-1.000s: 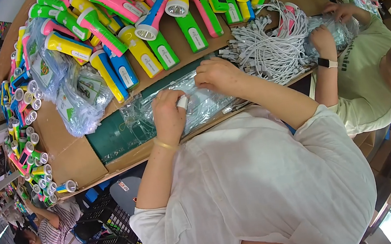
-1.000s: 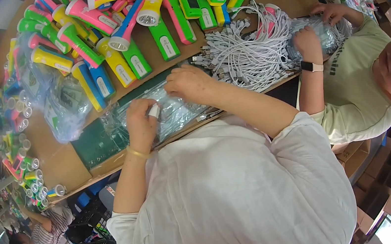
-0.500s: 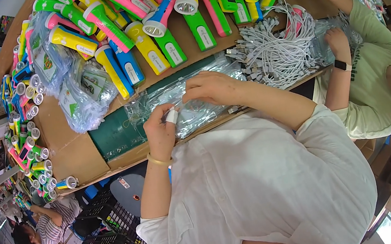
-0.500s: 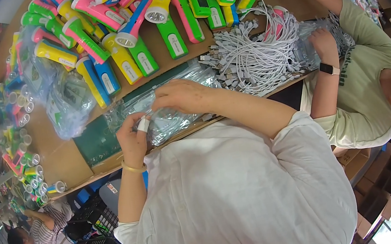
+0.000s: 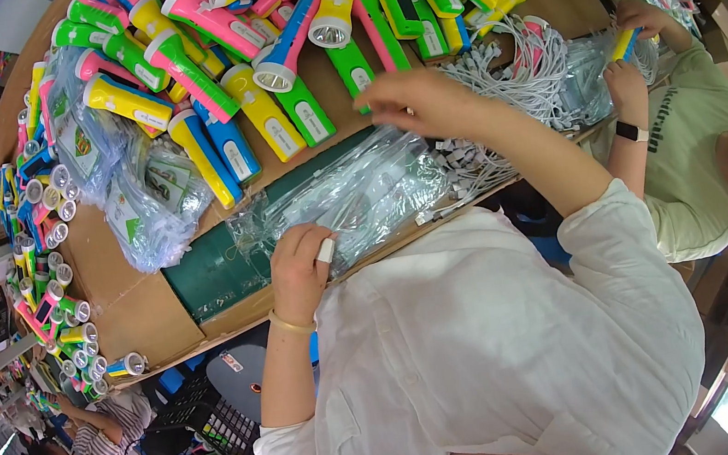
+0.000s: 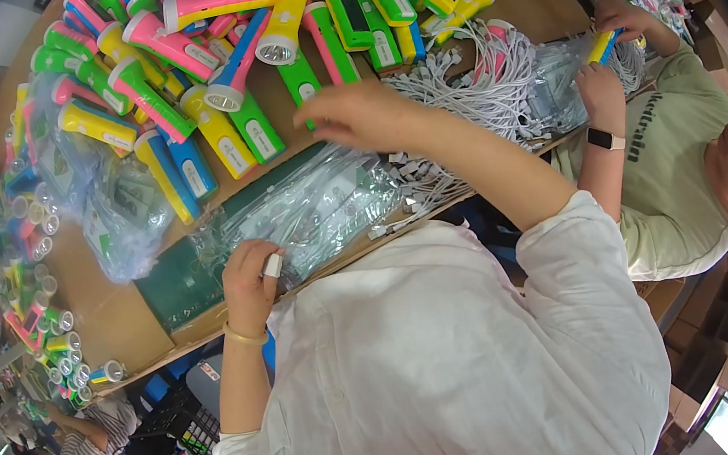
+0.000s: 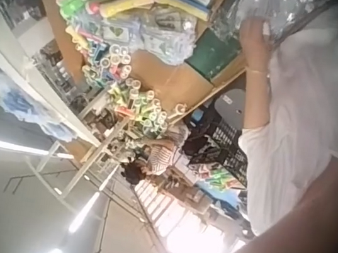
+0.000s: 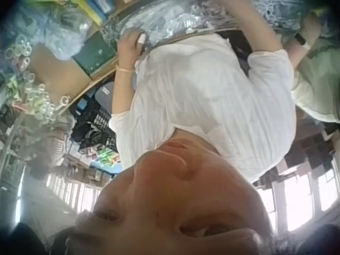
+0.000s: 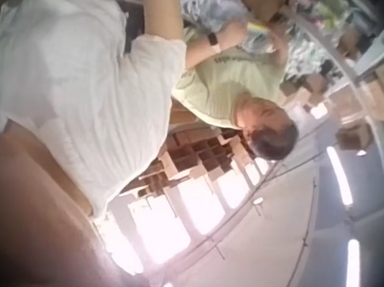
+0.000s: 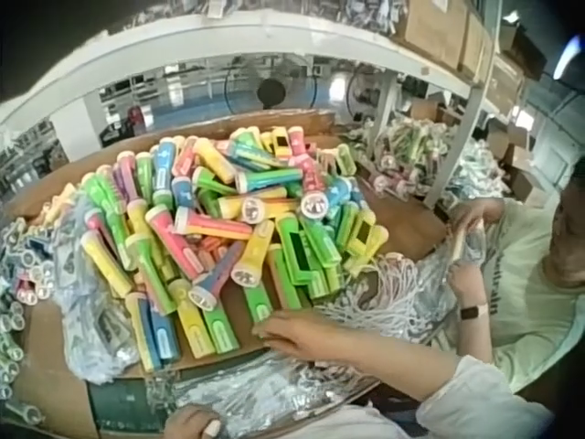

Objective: Packaging handheld flashlights along with their USB charging cables into individual plastic bags on an assembly line.

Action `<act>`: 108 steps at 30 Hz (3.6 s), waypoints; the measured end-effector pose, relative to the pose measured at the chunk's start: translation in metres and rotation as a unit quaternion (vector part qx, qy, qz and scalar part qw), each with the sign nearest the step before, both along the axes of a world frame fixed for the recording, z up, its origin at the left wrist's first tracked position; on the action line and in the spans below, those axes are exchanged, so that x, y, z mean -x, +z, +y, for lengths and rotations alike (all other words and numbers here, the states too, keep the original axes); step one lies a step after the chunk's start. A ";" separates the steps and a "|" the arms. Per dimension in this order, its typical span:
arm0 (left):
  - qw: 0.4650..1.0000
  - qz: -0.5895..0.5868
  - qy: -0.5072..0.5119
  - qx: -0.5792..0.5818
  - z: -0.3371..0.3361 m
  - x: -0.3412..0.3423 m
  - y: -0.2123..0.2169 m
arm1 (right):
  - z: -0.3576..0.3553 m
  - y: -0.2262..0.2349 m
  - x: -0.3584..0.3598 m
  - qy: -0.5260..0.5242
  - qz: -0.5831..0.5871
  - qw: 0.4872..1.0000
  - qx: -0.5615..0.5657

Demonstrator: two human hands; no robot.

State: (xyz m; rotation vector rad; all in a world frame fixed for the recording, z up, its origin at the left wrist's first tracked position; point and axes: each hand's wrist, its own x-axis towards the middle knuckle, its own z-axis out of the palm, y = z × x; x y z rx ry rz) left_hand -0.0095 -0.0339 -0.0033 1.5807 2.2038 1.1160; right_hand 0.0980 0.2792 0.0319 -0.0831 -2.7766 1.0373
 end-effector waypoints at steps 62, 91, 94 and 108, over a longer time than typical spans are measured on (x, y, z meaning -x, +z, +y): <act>0.994 -0.043 -0.045 -0.088 0.020 -0.002 0.005 | 0.066 0.024 -0.116 -0.197 -0.091 0.964 -0.154; 0.994 -0.057 0.013 -0.095 0.013 -0.019 0.004 | -0.033 0.057 -0.051 0.057 0.078 0.800 0.592; 0.993 -0.060 0.025 -0.096 0.015 -0.021 0.006 | -0.045 0.056 -0.037 0.090 0.080 0.771 0.626; 0.992 -0.078 0.027 -0.093 0.008 -0.020 0.000 | -0.033 0.038 -0.054 -0.061 -0.095 0.914 0.389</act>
